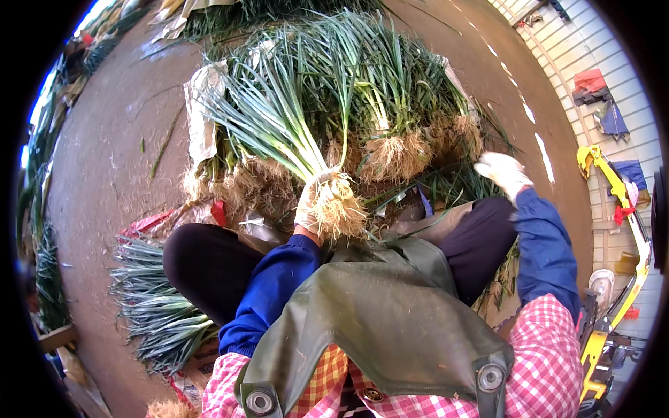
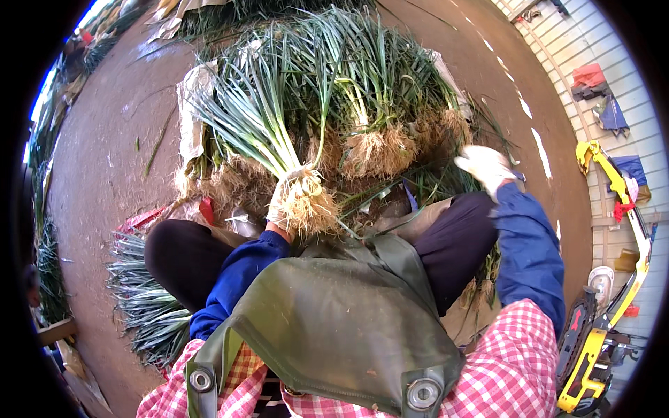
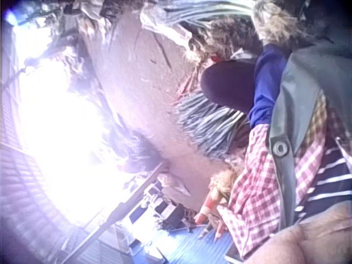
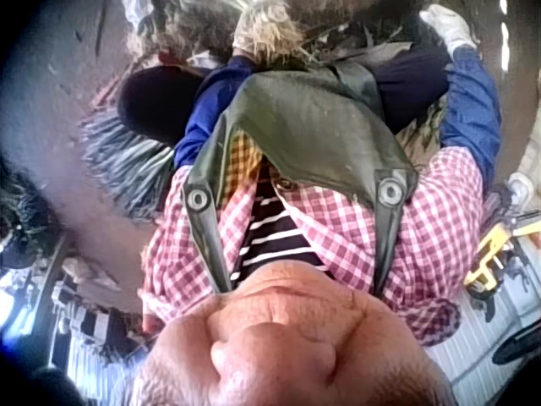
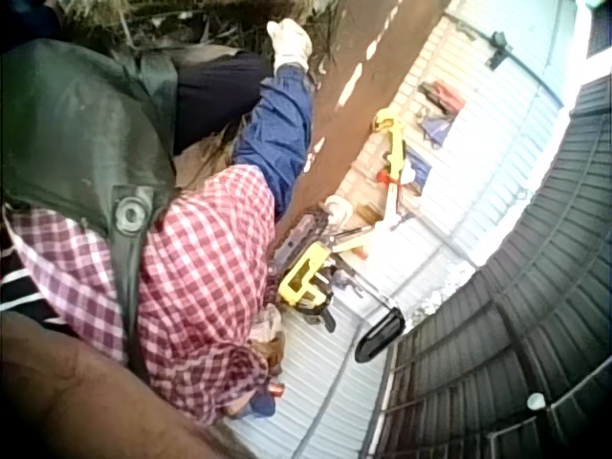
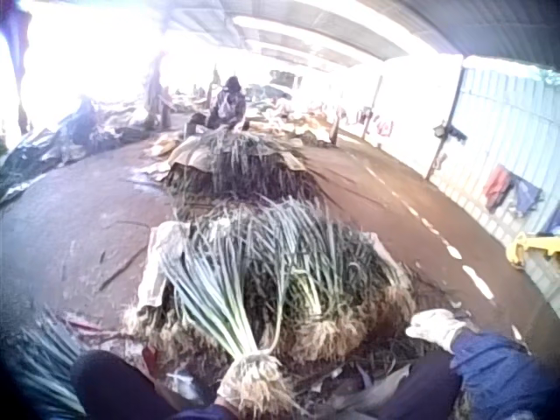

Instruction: The person processes bundles of scallions by hand, removing loose outer layers and cleaning the roots before tying them together.

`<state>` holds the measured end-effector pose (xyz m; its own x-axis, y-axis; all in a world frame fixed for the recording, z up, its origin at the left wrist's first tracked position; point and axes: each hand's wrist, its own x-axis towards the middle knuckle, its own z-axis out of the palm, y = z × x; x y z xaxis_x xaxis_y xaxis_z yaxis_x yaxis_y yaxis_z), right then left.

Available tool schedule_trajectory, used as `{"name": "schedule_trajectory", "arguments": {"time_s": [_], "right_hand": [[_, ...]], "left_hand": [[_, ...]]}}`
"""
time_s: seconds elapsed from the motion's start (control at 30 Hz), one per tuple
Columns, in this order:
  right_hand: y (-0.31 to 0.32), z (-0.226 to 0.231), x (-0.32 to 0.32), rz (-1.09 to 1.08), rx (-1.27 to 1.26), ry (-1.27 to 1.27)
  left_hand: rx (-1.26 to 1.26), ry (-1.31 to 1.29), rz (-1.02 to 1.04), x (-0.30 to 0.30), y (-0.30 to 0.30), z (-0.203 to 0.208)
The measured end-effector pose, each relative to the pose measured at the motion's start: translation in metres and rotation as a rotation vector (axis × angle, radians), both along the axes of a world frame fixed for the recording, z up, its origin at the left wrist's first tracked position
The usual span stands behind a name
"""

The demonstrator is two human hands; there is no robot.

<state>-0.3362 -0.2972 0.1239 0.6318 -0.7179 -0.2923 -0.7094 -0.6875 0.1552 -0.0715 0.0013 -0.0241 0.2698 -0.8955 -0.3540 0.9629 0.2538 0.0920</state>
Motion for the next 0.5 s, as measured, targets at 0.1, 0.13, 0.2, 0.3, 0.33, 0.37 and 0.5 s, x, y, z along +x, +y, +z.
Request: {"name": "schedule_trajectory", "arguments": {"time_s": [0.1,0.13,0.2,0.3,0.33,0.37,0.5], "right_hand": [[0.085,-0.017,0.106,-0.423,0.995,-0.544],[0.109,-0.020,0.129,-0.341,1.144,-0.511],[0.136,-0.047,0.163,-0.298,1.257,-0.382],[0.154,-0.082,0.177,-0.030,1.231,-0.404],[0.154,-0.088,0.177,-0.030,1.274,-0.434],[0.152,-0.093,0.172,-0.011,1.305,-0.499],[0.162,-0.077,0.156,-0.186,1.464,-0.538]], "left_hand": [[-0.027,0.004,-0.013,0.002,0.001,0.003],[-0.039,0.000,-0.013,0.002,0.002,0.003],[-0.089,-0.006,-0.035,0.001,-0.005,0.008],[-0.114,-0.014,-0.040,0.002,-0.005,0.009],[-0.121,-0.016,-0.042,0.003,-0.005,0.009],[-0.127,-0.018,-0.047,0.003,-0.006,0.009],[-0.151,-0.016,-0.070,0.001,-0.003,0.025]]}}
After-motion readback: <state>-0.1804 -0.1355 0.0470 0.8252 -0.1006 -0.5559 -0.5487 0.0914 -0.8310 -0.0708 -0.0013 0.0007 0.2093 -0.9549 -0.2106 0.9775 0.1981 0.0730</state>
